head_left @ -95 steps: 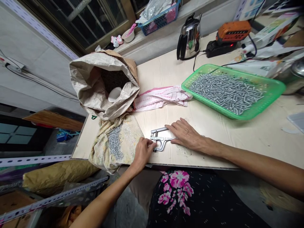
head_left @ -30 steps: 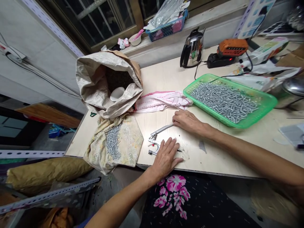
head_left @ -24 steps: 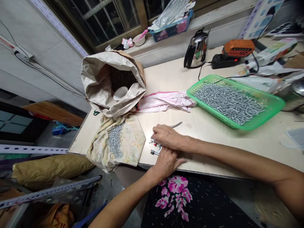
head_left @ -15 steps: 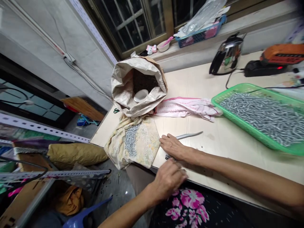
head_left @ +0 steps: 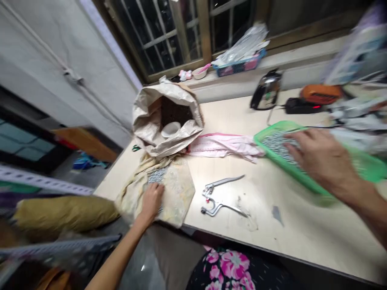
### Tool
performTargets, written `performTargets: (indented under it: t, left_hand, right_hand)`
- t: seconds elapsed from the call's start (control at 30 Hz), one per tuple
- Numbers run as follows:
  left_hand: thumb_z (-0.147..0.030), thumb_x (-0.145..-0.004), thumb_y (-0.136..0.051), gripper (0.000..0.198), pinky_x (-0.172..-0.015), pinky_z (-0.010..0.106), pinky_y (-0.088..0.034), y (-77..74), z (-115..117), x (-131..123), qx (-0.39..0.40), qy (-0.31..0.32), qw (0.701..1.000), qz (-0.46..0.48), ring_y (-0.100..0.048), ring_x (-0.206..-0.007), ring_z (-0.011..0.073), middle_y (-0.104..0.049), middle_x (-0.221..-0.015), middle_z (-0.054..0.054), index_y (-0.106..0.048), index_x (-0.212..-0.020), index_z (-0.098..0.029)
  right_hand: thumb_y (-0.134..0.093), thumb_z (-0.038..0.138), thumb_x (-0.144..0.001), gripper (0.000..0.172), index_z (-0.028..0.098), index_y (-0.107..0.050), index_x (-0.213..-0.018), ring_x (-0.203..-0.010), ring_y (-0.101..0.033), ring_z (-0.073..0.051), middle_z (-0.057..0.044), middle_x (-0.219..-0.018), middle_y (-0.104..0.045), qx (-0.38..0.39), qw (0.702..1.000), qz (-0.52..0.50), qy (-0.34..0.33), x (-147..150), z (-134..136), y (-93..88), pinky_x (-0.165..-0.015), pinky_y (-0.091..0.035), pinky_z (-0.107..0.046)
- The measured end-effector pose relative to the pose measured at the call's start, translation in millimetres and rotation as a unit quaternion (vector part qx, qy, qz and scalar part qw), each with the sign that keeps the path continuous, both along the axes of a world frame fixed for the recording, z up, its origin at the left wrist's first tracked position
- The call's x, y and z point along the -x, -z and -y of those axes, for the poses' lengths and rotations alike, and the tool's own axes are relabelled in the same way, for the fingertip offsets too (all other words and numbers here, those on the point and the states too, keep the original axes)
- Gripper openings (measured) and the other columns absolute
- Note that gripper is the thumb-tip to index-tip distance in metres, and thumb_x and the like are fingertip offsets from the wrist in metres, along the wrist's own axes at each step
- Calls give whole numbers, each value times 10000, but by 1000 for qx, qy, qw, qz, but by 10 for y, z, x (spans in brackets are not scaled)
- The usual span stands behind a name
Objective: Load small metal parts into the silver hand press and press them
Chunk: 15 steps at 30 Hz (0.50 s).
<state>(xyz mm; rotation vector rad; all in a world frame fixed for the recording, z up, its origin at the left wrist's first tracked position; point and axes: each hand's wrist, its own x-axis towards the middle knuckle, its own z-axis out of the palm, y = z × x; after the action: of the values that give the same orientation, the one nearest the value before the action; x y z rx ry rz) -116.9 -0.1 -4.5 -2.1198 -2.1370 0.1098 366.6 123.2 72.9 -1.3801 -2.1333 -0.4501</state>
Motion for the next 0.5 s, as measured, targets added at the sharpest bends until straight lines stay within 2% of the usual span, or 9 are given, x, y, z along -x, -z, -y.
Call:
performTargets:
  t: [0.07,0.13,0.23,0.3,0.37,0.43,0.5]
  left_hand:
    - [-170,-917,-377,270,-780,373,-425,9,-42,40,11,7,1000,-19,-522,-910,272,-600,-920,108,-644,-919,-202]
    - [-164,-911,-362,287,-781,385,-431,-31,-93,53,25,20,999,-37,-530,-918,287,-610,-921,117,-647,-901,-200]
    - [-197,-918,-350,310,-808,399,-445,-174,-128,-6,35,24,999,-19,-556,-936,298,-640,-915,136,-656,-871,-172]
    - [-242,-918,-373,305,-849,396,-453,-268,-121,-79,13,-6,999,51,-581,-957,287,-669,-933,136,-663,-886,-156]
    - [-289,-891,-435,275,-856,374,-468,-332,-94,-183,-17,-62,985,159,-616,-931,259,-701,-943,113,-675,-902,-156]
    - [-350,-847,-510,265,-793,337,-491,-363,-47,-345,-21,-117,952,283,-647,-840,229,-727,-902,80,-695,-893,-166]
    - [-409,-797,-576,291,-706,298,-496,-359,15,-573,6,-142,906,398,-656,-752,208,-736,-834,59,-718,-871,-166]
  right_hand:
    - [-383,341,-986,321,141,-624,-1058,-922,-556,-287,-135,-945,-594,30,1000,-2,4,-47,126,74,-792,-467,-408]
    - [-390,317,-989,280,164,-612,-1066,-913,-575,-252,-111,-962,-600,99,993,-21,-60,83,297,217,-798,-478,-379]
    - [-404,278,-990,223,189,-605,-1027,-880,-591,-218,-90,-958,-614,216,959,-38,-179,443,594,465,-784,-478,-350]
    - [-423,265,-985,190,195,-599,-998,-847,-587,-212,-80,-934,-613,274,932,-32,-233,669,771,602,-758,-471,-349]
    - [-457,265,-974,147,195,-587,-980,-826,-579,-210,-72,-921,-602,306,913,-17,-269,836,882,717,-735,-459,-348]
    - [-494,271,-960,113,187,-568,-946,-807,-571,-206,-68,-915,-593,317,905,2,-284,950,918,818,-710,-444,-340]
    - [-500,250,-953,103,178,-543,-894,-756,-560,-188,-60,-892,-585,315,905,19,-284,1027,909,912,-661,-421,-315]
